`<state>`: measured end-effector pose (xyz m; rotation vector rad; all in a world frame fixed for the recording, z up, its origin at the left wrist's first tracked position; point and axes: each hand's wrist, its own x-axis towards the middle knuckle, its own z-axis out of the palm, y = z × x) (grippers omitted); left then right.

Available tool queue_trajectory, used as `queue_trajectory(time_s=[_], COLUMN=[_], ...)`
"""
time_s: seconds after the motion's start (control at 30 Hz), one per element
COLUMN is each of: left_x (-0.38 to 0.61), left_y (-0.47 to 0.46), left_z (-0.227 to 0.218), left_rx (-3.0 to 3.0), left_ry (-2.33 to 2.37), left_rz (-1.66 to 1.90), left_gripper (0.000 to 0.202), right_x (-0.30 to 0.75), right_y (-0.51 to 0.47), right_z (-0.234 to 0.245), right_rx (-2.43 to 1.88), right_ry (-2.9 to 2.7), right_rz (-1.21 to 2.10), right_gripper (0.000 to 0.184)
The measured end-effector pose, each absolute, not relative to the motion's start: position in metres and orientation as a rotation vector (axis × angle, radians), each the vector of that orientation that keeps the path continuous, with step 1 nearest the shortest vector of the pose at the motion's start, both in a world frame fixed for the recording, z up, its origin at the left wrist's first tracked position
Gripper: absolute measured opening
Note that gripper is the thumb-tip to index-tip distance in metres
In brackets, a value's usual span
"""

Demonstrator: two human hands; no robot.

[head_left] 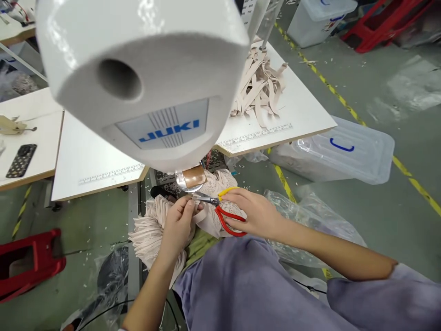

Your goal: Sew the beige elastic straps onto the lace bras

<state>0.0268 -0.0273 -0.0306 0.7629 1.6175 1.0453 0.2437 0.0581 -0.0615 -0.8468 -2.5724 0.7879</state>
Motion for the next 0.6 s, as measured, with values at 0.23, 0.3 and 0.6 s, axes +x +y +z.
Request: queue_trajectory(time_s=[0.23,0.3,0.6], left_x=[0.024,0.021,0.013], left_y=[-0.025,-0.025,-0.025], left_z=[-0.039,-0.04,-0.035], left_rx=[0.745,0.706,0.783], left_ry=[1.648,1.609,1.608], left_rz=[1.018,1.051,1.067], left_gripper=[0.017,0.017,0.03], right_x=[0.243,0.25,0.243], right_y=[0.065,0.064,0.05], right_z=[-0.067,-0.069,-0.072], right_rx=[-0.768,-0.845,-0.841], right_ry=[-2.579,-2.507,-2.397], right_rz=[0.961,1.04,1.16], right_gripper=[0.034,0.033,0.051])
